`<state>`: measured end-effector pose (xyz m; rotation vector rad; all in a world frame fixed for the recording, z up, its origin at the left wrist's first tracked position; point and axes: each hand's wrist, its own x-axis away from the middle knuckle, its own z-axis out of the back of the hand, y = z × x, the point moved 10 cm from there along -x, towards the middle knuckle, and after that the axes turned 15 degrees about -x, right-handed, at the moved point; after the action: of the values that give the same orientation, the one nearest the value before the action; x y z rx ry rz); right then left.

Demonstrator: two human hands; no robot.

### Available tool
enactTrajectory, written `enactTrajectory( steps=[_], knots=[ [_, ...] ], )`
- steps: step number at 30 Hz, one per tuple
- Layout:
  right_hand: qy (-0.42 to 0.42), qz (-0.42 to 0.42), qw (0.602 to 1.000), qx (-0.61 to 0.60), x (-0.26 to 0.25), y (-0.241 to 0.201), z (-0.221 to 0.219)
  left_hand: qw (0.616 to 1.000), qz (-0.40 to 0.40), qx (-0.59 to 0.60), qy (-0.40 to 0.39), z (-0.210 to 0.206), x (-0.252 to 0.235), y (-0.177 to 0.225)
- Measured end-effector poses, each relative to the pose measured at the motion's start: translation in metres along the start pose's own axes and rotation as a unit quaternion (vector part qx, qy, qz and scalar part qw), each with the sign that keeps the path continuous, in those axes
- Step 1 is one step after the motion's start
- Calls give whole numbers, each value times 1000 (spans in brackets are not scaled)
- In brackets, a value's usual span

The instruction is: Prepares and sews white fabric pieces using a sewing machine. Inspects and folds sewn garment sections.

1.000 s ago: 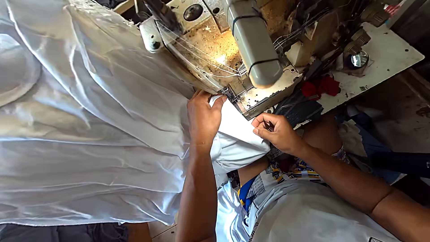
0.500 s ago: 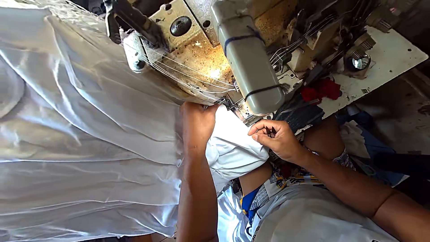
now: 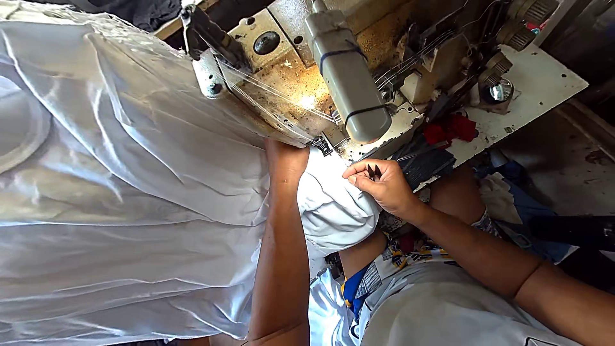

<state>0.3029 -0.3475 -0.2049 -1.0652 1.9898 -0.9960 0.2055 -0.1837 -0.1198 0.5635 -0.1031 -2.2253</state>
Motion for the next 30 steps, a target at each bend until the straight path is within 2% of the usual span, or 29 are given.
enactTrajectory(
  steps=[4, 7, 9, 11, 12, 16, 19, 21, 23, 27, 30],
  knots=[
    [-18, 6, 1000, 21, 1, 0, -3, 998, -12, 57, 25, 7, -1, 4],
    [-61, -33, 995, 77, 10, 4, -3, 999, 18, -8, 40, 17, 11, -1],
    [-79, -57, 989, 107, 21, 8, 3, 995, 55, -19, 84, 32, 38, -8],
    [-78, -68, 986, 128, 31, 12, 15, 986, 49, -23, 157, 50, 86, -8],
    [-73, -69, 986, 135, 35, 13, 23, 984, 55, -28, 169, 51, 110, -12],
    [-34, -30, 985, 164, 40, 0, 48, 989, 124, -48, 72, 34, 164, -63],
    [-8, 9, 988, 152, 37, -12, 51, 981, 172, 81, 27, 53, 165, -87],
    [-39, 9, 992, 116, 35, -16, 36, 954, 138, 265, 13, 69, 151, -77],
    [-94, 1, 991, 90, 38, -19, 9, 922, 75, 379, 15, 88, 129, -57],
    [-209, -2, 977, 38, 42, -15, -48, 883, 6, 469, 8, 112, 94, -19],
    [-223, -15, 975, 4, 36, -1, -78, 856, -8, 516, 12, 119, 77, 6]
  ],
)
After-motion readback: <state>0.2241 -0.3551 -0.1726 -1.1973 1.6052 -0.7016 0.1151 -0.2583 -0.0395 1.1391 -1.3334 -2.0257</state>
